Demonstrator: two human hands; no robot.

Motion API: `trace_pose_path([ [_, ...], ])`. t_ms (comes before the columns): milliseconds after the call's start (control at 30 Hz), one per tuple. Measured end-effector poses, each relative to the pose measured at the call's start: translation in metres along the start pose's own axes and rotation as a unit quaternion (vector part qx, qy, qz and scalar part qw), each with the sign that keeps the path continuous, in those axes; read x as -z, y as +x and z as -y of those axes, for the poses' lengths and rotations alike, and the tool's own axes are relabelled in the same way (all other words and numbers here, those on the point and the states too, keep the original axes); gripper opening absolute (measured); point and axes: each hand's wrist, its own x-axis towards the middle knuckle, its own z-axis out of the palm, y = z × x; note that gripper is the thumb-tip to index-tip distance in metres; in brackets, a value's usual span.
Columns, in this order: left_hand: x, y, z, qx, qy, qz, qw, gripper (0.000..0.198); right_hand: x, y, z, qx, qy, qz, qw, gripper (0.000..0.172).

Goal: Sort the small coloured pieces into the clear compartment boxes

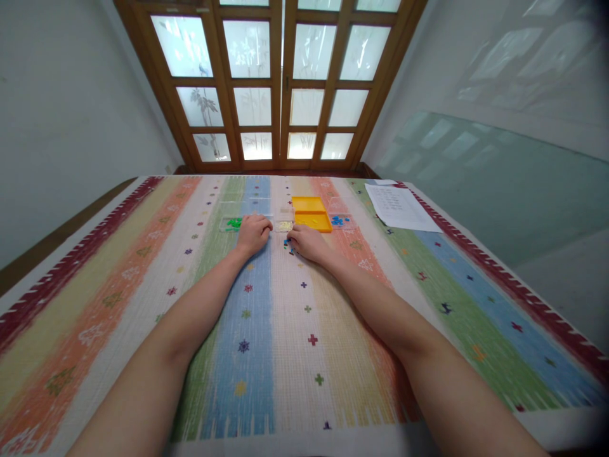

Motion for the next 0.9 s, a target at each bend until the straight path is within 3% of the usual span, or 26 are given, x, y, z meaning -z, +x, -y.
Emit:
trace_pose_path([
  [367, 0.000, 0.000, 0.001, -0.003, 0.002, 0.001, 1.000, 0.022, 0.004, -0.002, 0.004, 0.062, -0.013, 0.019, 0.998, 0.028],
  [900, -0.002, 0.000, 0.001, -0.004, 0.000, 0.003, 1.000, 0.022, 0.013, -0.004, 0.012, 0.116, 0.009, 0.047, 0.992, 0.015],
])
